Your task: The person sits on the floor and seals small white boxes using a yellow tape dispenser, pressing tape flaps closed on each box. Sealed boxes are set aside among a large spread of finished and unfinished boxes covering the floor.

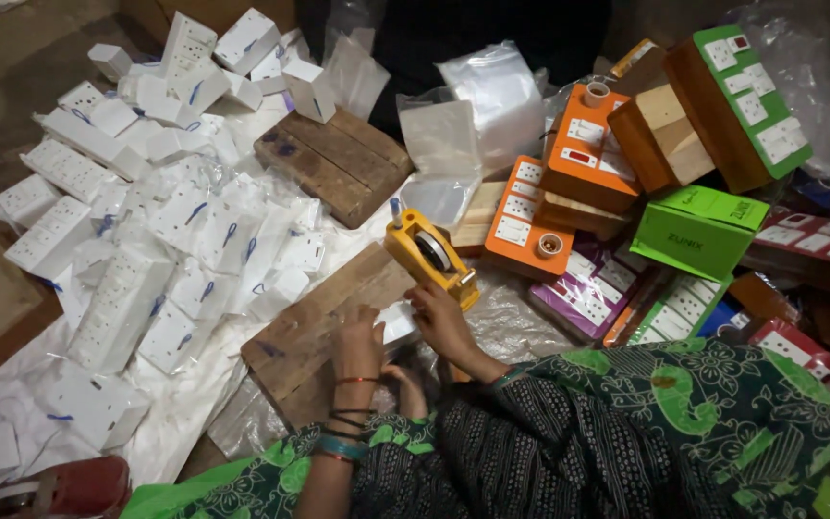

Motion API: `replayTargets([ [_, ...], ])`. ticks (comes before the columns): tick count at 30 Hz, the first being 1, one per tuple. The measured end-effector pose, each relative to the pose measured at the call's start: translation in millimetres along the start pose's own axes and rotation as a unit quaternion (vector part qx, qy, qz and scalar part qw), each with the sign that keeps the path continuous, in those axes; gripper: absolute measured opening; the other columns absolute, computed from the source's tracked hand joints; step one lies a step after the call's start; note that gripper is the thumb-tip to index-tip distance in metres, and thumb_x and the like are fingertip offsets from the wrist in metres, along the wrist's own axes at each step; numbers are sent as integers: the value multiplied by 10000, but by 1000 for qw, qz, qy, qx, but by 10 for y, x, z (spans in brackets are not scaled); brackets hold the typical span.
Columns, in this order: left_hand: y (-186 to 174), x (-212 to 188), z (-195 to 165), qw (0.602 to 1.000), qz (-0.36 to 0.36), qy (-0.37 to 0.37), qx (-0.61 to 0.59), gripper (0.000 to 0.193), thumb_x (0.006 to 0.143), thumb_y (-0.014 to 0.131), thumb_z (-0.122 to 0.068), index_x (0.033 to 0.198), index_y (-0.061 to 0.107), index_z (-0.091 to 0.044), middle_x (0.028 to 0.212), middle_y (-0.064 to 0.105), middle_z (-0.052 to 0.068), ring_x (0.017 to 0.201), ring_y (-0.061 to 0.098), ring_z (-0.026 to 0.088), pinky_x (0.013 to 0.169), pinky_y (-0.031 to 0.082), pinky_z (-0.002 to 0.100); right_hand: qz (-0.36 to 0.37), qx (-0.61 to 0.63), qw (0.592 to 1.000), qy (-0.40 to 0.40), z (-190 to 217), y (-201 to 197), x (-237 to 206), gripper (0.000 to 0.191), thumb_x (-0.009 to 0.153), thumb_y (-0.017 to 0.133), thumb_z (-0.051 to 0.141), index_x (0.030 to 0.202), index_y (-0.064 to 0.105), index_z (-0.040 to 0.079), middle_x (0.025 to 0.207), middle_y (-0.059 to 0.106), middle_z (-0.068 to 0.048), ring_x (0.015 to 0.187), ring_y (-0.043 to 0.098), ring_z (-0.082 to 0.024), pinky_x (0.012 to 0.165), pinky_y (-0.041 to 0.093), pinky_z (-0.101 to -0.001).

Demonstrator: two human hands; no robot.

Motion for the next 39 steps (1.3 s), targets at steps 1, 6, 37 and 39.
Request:
replayTargets([
  [1,-42,-14,-36,1000,-18,11,1,277,821,736,-157,1086,717,-81,1091,677,143,998,631,402,821,523,500,-5,-9,1000,-17,22,-12,3,327,801,662,-63,1113,660,35,1144,629,-152,1005,675,-354,824,565,-398],
  [6,-150,-95,-138,996,-55,57,32,212,802,721,-132,1003,705,-70,1042,675,127,966,643,379,782,533,479,-24,-53,995,-81,-2,-4,4,280,761,697,-70,1028,681,11,1105,641,-156,1015,653,-384,836,546,-414],
  [37,-194,-289,60,990,-128,54,-2,77,955,602,-34,1030,591,-48,1019,604,146,975,608,394,839,523,472,151,-135,969,-144,-225,-323,145,295,822,824,-8,1090,701,4,1081,721,-151,965,717,-267,814,597,-354],
  [39,-192,-282,50,991,-122,50,-8,76,957,601,-32,1031,592,-47,1022,600,149,975,608,390,837,523,470,148,-141,976,-79,-376,-311,150,198,887,767,-44,1061,719,36,1069,743,-117,946,754,-231,816,625,-337],
])
Point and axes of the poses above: each hand's wrist, its own x-axis towards the middle knuckle, its own y-axis out of the palm, z = x × y, the point moved 8 cm from there along x, towards the middle knuckle
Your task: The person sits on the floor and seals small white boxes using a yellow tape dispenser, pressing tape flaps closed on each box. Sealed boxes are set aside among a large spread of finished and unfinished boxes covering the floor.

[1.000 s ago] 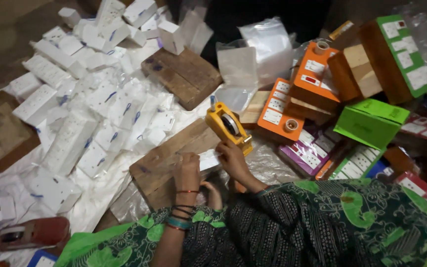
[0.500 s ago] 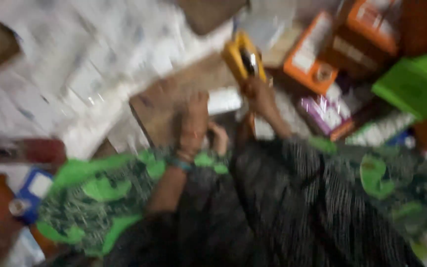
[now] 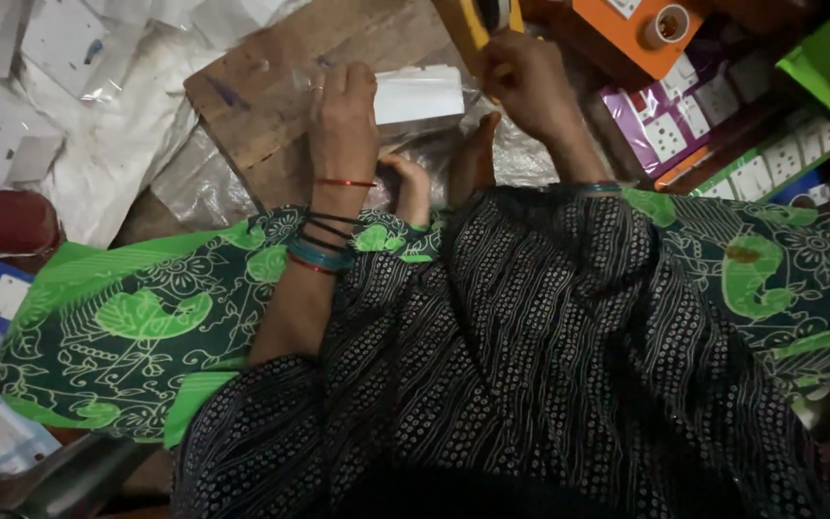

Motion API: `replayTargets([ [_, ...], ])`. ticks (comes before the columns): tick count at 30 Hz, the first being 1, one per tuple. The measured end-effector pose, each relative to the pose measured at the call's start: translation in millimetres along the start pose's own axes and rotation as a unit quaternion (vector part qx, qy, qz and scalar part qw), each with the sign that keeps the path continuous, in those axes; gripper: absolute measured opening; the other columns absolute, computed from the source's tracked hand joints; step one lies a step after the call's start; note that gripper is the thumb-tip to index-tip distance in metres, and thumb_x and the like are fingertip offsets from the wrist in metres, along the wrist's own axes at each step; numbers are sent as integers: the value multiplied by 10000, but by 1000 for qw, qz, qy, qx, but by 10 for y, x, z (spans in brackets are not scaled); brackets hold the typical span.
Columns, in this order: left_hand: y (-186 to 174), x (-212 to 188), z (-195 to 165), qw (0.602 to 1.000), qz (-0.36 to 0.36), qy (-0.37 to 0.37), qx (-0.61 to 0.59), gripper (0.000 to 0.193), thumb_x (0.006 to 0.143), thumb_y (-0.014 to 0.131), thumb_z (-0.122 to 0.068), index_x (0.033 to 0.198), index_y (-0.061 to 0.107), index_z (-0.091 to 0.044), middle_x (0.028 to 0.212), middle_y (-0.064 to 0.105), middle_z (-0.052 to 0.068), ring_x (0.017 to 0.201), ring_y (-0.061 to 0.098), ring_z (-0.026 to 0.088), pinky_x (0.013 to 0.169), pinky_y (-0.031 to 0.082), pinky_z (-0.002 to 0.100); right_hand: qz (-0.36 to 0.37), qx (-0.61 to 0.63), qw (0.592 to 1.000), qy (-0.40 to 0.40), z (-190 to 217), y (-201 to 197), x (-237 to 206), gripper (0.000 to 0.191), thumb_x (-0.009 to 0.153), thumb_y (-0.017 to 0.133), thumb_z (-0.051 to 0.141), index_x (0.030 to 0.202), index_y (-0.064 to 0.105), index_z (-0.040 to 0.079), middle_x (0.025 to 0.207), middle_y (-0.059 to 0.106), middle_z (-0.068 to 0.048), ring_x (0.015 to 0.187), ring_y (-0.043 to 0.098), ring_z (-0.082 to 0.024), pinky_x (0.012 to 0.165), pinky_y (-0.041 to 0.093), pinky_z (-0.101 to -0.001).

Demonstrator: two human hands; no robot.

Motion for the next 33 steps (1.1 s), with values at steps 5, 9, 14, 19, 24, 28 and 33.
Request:
replayTargets([
  [5,49,-31,59,1000,9,-16,5,46,986,619,-52,1018,588,-42,1013,601,145,953,609,379,825,523,464,-50,139,988,41,-306,-279,-11,150,1003,701,-54,1142,661,-13,1110,773,-100,978,774,-222,810,633,-348],
  [9,55,-34,57,1000,10,-16,2,47,991,622,-45,1018,586,-31,1014,598,148,956,611,374,831,525,460,38,139,989,17,-118,-62,-50,270,903,793,-4,1126,645,-36,1058,680,-138,936,743,-230,788,645,-335],
  [14,28,-5,7,1000,10,-17,10,50,986,634,-57,982,587,-38,988,601,139,942,605,367,844,528,463,3,69,997,27,-3,45,-46,138,940,787,12,1041,696,-8,1041,710,-104,934,751,-202,844,638,-308],
  [19,-8,-15,-14,1000,11,-18,-9,51,976,636,-55,985,591,-32,999,609,147,954,601,377,837,515,464,-26,227,970,80,-185,-125,-33,98,1024,689,25,1120,700,16,1043,752,-80,973,761,-182,883,640,-307],
  [24,12,-12,-9,1000,15,-21,-6,58,987,641,-66,991,592,-35,1000,608,145,961,603,374,844,517,460,-16,142,989,-25,8,-75,-32,265,929,798,40,1139,669,-56,1048,700,-144,958,702,-205,828,609,-329],
  [28,47,-17,-3,1000,17,-15,7,65,992,643,-87,997,599,-40,993,608,143,953,607,368,834,517,457,-46,203,975,77,-190,-88,-48,143,993,722,52,1116,714,-21,1041,746,-83,948,739,-164,872,633,-321],
  [33,42,-22,-1,1000,12,-11,3,50,991,634,-93,999,607,-52,986,609,136,952,609,365,842,522,451,-90,292,950,63,-135,-382,-23,161,1070,670,35,1218,695,-25,1157,760,-101,1050,712,-173,901,569,-332],
])
Point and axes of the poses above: each hand's wrist, its own x-axis towards the middle knuckle, its own y-axis out of the palm, z = x × y, the point moved 8 cm from there along x, towards the middle knuckle
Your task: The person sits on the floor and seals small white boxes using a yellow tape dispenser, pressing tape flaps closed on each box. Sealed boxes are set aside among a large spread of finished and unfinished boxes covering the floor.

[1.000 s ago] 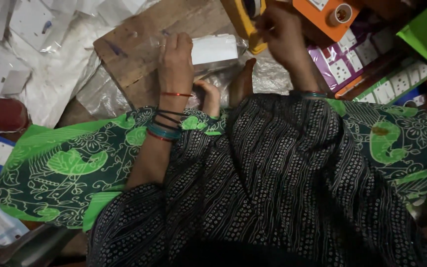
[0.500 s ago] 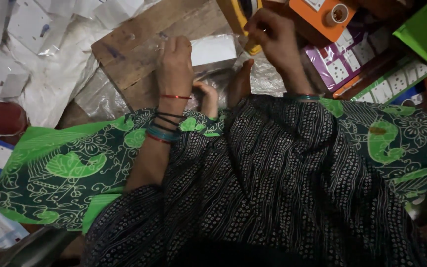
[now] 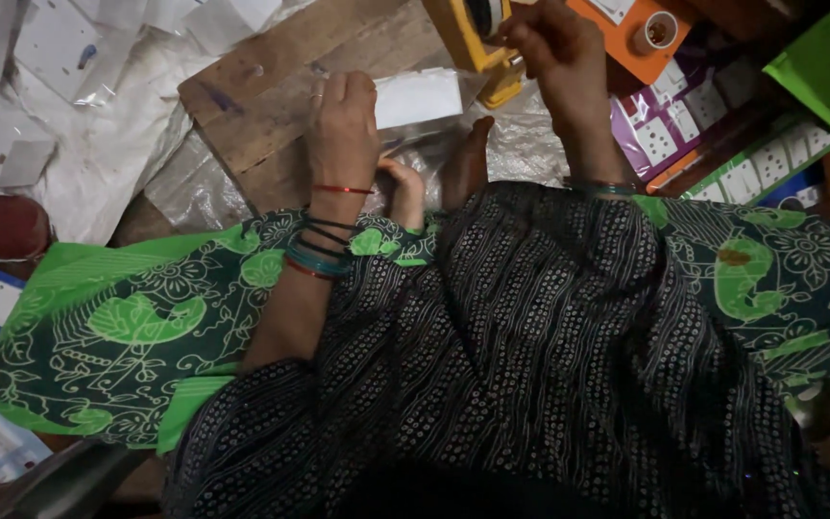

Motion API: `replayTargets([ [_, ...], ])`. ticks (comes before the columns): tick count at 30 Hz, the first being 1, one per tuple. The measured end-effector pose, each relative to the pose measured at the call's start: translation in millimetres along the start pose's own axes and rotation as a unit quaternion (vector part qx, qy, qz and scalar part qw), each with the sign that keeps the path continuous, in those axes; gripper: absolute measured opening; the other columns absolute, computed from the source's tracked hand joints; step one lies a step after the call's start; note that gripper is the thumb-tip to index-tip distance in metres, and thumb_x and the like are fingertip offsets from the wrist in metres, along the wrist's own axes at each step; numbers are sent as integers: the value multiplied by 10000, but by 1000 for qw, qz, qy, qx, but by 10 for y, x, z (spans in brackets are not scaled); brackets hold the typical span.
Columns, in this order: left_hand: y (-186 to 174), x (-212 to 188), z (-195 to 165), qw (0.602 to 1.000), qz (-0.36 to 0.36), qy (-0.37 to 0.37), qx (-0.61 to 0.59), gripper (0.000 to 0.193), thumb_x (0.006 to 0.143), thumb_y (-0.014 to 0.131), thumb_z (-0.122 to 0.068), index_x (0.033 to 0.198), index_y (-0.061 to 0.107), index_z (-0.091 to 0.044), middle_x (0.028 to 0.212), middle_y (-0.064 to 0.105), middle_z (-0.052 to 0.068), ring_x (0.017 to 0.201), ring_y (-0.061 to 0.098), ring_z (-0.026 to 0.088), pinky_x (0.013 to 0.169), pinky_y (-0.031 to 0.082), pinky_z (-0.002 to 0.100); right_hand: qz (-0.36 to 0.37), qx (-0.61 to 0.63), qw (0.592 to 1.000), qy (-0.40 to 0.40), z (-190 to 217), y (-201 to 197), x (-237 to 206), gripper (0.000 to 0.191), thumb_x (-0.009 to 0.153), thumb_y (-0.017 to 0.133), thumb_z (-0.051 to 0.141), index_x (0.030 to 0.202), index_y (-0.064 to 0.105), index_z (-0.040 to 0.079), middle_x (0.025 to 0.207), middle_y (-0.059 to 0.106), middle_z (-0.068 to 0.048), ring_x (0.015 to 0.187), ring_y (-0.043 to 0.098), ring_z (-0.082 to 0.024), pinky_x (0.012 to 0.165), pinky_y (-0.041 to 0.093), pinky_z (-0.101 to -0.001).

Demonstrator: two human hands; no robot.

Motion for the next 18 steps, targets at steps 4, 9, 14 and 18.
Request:
replayTargets([
  [4,-27,2,-49,1000,7,4,7,44,993,628,-83,1004,603,-48,1007,604,139,988,605,376,864,521,457,72,-63,995,5,258,353,-119,310,991,749,39,1278,636,19,1264,689,-106,1077,730,-193,914,613,-333],
  [9,-50,-42,-135,1000,10,8,-26,113,944,631,-32,1055,630,-54,1057,613,136,1035,593,379,877,517,453,81,-183,976,-84,441,758,-269,478,846,792,-25,1283,601,11,1235,655,-160,1072,711,-257,784,613,-323],
  [14,-16,-21,-167,999,2,7,-46,106,956,676,-28,1052,641,-56,1067,618,110,1034,571,364,901,520,454,13,-278,958,-72,201,541,-142,176,879,833,-12,965,687,34,970,709,-95,884,762,-217,759,647,-302],
  [18,-23,-3,-165,997,20,25,-67,151,912,706,-63,1051,648,-54,1055,619,126,1026,565,374,894,508,465,25,-249,966,-59,103,454,-129,165,860,822,-38,945,685,-2,882,686,-114,803,723,-221,709,569,-345],
])
Point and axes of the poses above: each hand's wrist, its own x-axis towards the middle knuckle, its own y-axis out of the palm, z = x × y, the point moved 8 cm from there along x, towards the middle knuckle
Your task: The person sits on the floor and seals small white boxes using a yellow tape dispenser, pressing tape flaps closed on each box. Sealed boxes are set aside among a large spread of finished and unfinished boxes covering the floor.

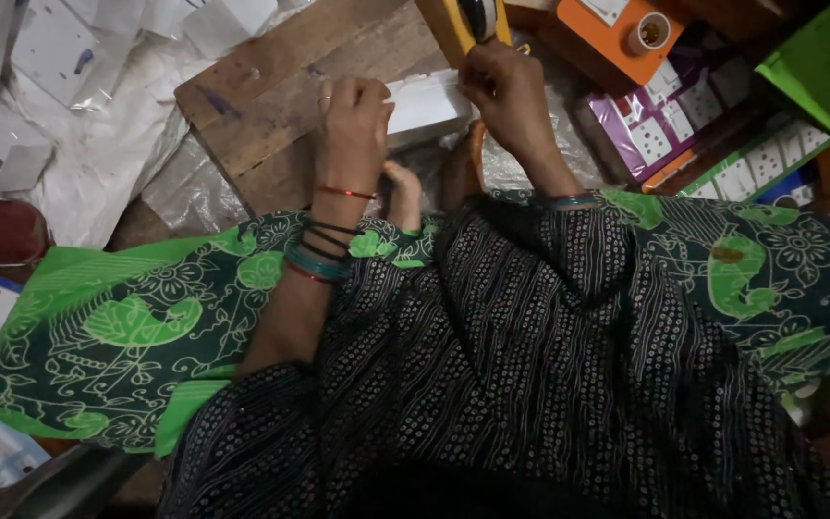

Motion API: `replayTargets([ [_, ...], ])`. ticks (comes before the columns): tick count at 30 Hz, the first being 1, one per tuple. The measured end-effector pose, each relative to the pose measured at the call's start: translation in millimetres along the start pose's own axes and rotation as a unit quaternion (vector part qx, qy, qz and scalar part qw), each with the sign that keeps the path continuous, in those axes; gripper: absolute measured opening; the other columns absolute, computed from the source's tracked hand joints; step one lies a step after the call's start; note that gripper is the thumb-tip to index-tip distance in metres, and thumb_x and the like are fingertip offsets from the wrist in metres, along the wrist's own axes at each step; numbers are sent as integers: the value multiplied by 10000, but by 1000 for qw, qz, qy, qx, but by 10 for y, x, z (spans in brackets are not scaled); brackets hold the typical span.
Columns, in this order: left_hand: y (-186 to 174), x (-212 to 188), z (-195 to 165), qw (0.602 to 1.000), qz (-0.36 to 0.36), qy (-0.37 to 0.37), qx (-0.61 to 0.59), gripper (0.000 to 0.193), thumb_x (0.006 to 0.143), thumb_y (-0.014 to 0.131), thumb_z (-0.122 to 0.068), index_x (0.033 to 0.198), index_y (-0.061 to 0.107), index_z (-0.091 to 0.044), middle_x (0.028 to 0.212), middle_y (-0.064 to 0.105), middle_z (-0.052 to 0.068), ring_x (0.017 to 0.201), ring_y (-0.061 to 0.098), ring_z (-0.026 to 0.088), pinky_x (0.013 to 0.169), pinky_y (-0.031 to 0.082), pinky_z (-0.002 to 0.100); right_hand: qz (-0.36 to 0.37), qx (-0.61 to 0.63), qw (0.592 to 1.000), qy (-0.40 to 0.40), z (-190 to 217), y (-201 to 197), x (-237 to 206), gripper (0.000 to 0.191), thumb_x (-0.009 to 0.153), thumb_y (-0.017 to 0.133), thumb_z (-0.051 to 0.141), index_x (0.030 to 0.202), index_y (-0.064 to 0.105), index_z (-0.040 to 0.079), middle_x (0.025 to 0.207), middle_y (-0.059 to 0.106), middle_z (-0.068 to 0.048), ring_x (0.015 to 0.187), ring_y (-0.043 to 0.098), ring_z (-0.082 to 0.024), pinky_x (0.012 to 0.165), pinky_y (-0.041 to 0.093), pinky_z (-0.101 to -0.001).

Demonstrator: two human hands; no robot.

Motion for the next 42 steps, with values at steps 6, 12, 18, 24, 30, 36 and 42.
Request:
replayTargets([
  [6,-52,-21,52,1000,19,-11,-2,199,857,700,-18,1056,696,-25,1047,614,149,1036,566,383,891,514,451,44,-11,998,-41,11,-28,19,288,793,823,-12,1046,686,0,932,684,-122,847,695,-240,732,555,-357],
  [12,-27,-33,93,1000,4,-27,-2,43,898,736,-41,939,728,-49,982,624,126,968,584,356,876,510,459,29,-45,999,-9,-242,-298,103,225,920,788,-4,1127,702,16,997,692,-132,895,702,-237,793,570,-361],
  [18,-24,-63,92,999,-23,-29,-6,60,903,731,-97,939,719,-51,975,627,136,952,593,380,859,497,485,28,35,998,-40,-62,-294,32,297,927,804,14,1191,671,47,1142,684,-118,1065,706,-233,863,596,-354],
  [24,-80,-15,29,998,-38,-39,-16,29,921,680,-112,932,685,-86,984,644,138,949,604,395,812,505,500,32,9,999,6,68,50,18,301,763,803,22,1043,691,43,1063,675,-154,987,696,-347,779,579,-402],
  [30,-4,21,39,999,-11,-36,33,20,925,639,-77,941,646,-67,951,643,139,942,618,393,808,526,485,32,-52,998,-7,2,96,114,140,849,745,38,988,740,50,937,717,-148,884,698,-347,752,537,-444],
  [36,170,172,162,992,55,-21,111,151,896,618,-18,1035,631,-77,1024,651,161,995,636,392,819,552,466,14,-56,997,-52,-199,151,220,180,792,760,57,972,757,68,947,732,-157,879,706,-358,782,555,-439],
  [42,-151,342,-31,981,-33,188,-42,756,527,671,-371,1168,630,28,1081,647,256,1012,616,461,847,540,488,41,-121,988,-85,-292,175,635,171,686,769,109,854,739,96,858,722,-152,830,698,-380,732,546,-469],
])
Point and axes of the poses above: each hand's wrist, its own x-axis towards the middle knuckle, its own y-axis out of the palm, z = x × y, the point moved 8 cm from there along x, towards the middle knuckle
